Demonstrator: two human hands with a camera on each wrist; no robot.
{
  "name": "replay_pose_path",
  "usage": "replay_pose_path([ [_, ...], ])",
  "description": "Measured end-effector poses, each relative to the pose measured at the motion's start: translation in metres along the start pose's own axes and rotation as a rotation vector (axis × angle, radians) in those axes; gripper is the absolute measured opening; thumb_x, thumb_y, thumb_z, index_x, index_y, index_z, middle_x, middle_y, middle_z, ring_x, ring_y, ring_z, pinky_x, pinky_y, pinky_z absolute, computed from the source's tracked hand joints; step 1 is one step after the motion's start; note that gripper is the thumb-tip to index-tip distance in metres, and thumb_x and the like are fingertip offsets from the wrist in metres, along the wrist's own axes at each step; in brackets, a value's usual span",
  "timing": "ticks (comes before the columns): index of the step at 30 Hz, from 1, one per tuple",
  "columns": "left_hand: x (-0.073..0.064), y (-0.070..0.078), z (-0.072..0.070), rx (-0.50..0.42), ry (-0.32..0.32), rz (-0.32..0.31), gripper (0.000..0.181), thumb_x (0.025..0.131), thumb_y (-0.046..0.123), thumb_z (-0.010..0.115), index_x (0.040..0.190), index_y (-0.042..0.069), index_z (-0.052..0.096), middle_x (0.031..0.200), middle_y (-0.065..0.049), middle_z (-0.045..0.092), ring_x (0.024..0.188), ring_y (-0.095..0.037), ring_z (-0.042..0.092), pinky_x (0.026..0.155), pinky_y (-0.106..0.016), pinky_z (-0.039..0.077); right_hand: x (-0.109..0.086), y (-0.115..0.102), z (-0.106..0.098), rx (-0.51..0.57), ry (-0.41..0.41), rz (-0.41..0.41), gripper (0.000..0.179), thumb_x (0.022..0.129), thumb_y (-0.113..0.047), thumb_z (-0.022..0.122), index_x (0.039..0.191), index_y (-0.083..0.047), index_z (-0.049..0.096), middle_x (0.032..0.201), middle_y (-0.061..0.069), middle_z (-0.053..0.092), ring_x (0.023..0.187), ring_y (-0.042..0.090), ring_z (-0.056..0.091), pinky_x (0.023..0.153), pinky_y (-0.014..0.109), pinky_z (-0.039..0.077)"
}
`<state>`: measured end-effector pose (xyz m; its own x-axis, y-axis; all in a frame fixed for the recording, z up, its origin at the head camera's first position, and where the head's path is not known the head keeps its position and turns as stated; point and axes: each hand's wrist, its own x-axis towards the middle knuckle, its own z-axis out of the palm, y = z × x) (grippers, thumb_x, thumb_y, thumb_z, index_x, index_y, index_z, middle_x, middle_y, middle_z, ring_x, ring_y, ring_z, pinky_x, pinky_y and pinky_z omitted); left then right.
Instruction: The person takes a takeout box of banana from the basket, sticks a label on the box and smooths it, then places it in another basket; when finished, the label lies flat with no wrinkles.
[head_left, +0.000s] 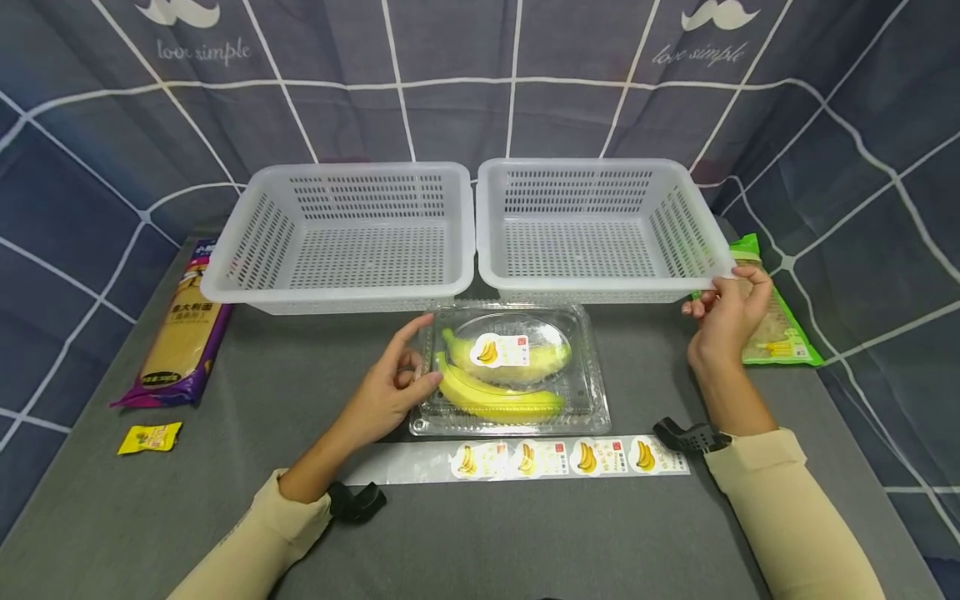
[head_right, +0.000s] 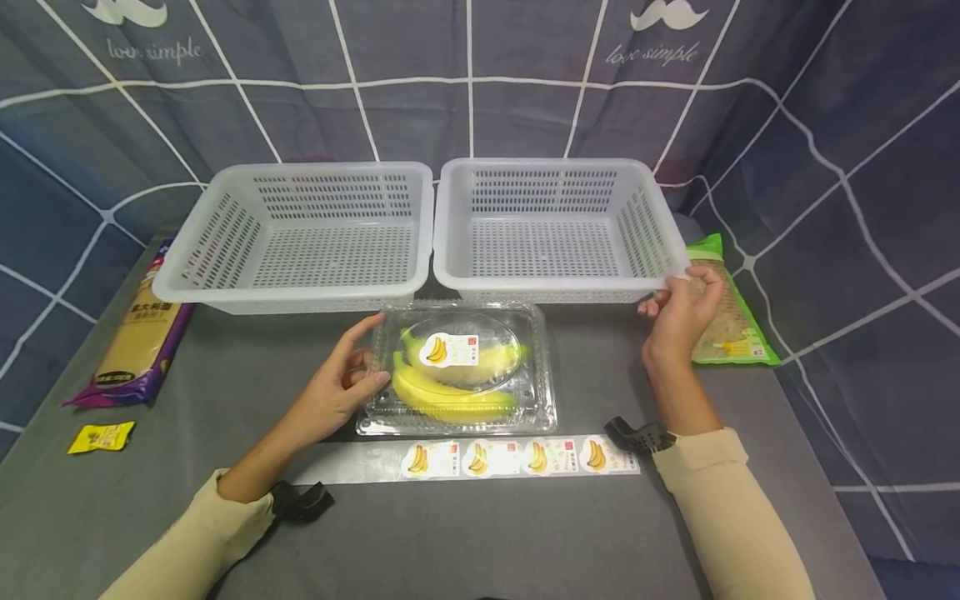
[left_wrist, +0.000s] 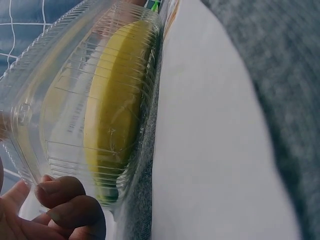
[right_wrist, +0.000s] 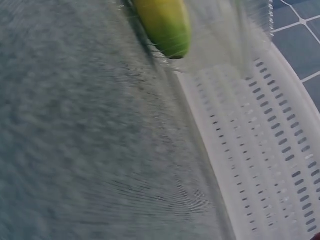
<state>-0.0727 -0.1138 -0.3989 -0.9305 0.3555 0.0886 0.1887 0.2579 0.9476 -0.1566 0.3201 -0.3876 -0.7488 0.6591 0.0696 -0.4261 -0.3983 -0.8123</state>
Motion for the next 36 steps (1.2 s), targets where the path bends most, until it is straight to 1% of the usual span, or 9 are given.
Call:
replay_pose_path([
  [3, 0.0, 0.001, 0.0, -0.009, 0.004, -0.001, 0.076, 0.099, 0.01, 0.067, 0.159, 0.038, 0.029, 0.084, -0.007, 0.048, 0.055, -0.008, 0.033, 0.052, -0.025, 0.036, -0.002, 0.004, 0.0, -0.01, -0.007, -0.034, 0.021, 0.095, 0.004, 0.049, 0.11, -0.01, 0.048, 0.075, 0.009, 0.043, 0.042, 0.012, 0.037, 0.039, 0.022, 0.043],
  [7, 0.0, 0.002, 0.0, -0.039, -0.005, -0.007, 0.076, 0.1, 0.01, 0.067, 0.159, 0.038, 0.029, 0.086, -0.009, 0.048, 0.054, -0.009, 0.04, 0.051, -0.028, 0.044, -0.003, 0.01, -0.001, -0.014, -0.014, -0.075, 0.023, 0.095, 0.003, 0.046, 0.113, -0.011, 0.047, 0.071, 0.01, 0.042, 0.042, 0.013, 0.037, 0.039, 0.022, 0.043],
  [11, 0.0, 0.003, 0.001, -0.071, -0.013, -0.015, 0.076, 0.1, 0.009, 0.067, 0.159, 0.036, 0.029, 0.088, -0.012, 0.05, 0.053, -0.018, 0.052, 0.052, -0.036, 0.053, -0.004, 0.012, -0.001, -0.016, -0.018, -0.088, 0.024, 0.096, 0.002, 0.045, 0.115, -0.013, 0.045, 0.068, 0.009, 0.041, 0.041, 0.012, 0.038, 0.038, 0.021, 0.042],
  [15, -0.002, 0.006, 0.003, -0.09, -0.032, -0.027, 0.076, 0.099, 0.009, 0.068, 0.159, 0.035, 0.029, 0.09, -0.014, 0.052, 0.054, -0.02, 0.058, 0.053, -0.039, 0.056, -0.006, 0.015, -0.001, -0.027, -0.035, -0.087, 0.025, 0.097, -0.001, 0.046, 0.118, -0.014, 0.044, 0.067, 0.008, 0.041, 0.042, 0.012, 0.038, 0.038, 0.021, 0.041],
  [18, -0.004, 0.009, 0.005, -0.089, -0.054, -0.029, 0.076, 0.099, 0.009, 0.069, 0.159, 0.034, 0.03, 0.089, -0.014, 0.052, 0.053, -0.017, 0.057, 0.053, -0.039, 0.055, -0.007, 0.015, -0.001, -0.03, -0.049, -0.073, 0.025, 0.098, -0.002, 0.046, 0.119, -0.015, 0.043, 0.068, 0.008, 0.04, 0.044, 0.013, 0.038, 0.038, 0.022, 0.04],
  [23, -0.005, 0.018, 0.01, -0.092, -0.094, -0.036, 0.075, 0.098, 0.011, 0.07, 0.158, 0.036, 0.032, 0.09, -0.014, 0.05, 0.05, -0.024, 0.054, 0.051, -0.04, 0.053, -0.007, 0.011, -0.001, -0.024, -0.046, -0.064, 0.024, 0.099, -0.002, 0.046, 0.119, -0.015, 0.044, 0.068, 0.008, 0.04, 0.044, 0.013, 0.037, 0.038, 0.022, 0.04],
  [27, -0.006, 0.025, 0.011, -0.093, -0.103, -0.033, 0.074, 0.099, 0.013, 0.07, 0.158, 0.037, 0.033, 0.092, -0.015, 0.048, 0.048, -0.023, 0.049, 0.049, -0.039, 0.051, -0.006, 0.01, -0.002, -0.033, -0.045, -0.075, 0.024, 0.099, -0.001, 0.045, 0.118, -0.014, 0.044, 0.067, 0.008, 0.04, 0.043, 0.013, 0.036, 0.038, 0.022, 0.04],
  [32, -0.007, 0.041, 0.01, -0.12, -0.099, -0.031, 0.073, 0.098, 0.012, 0.071, 0.157, 0.035, 0.035, 0.094, -0.014, 0.047, 0.049, -0.025, 0.05, 0.051, -0.039, 0.053, -0.006, 0.012, -0.004, -0.038, -0.064, -0.073, 0.023, 0.099, -0.002, 0.046, 0.119, -0.014, 0.043, 0.065, 0.009, 0.038, 0.042, 0.014, 0.034, 0.038, 0.023, 0.039],
  [36, -0.003, 0.056, 0.011, -0.143, -0.13, -0.015, 0.075, 0.097, 0.01, 0.071, 0.157, 0.037, 0.035, 0.096, -0.014, 0.044, 0.05, -0.023, 0.051, 0.055, -0.038, 0.056, -0.006, 0.014, -0.003, -0.034, -0.073, -0.077, 0.023, 0.099, -0.002, 0.046, 0.119, -0.014, 0.044, 0.064, 0.009, 0.038, 0.042, 0.014, 0.034, 0.038, 0.024, 0.039],
])
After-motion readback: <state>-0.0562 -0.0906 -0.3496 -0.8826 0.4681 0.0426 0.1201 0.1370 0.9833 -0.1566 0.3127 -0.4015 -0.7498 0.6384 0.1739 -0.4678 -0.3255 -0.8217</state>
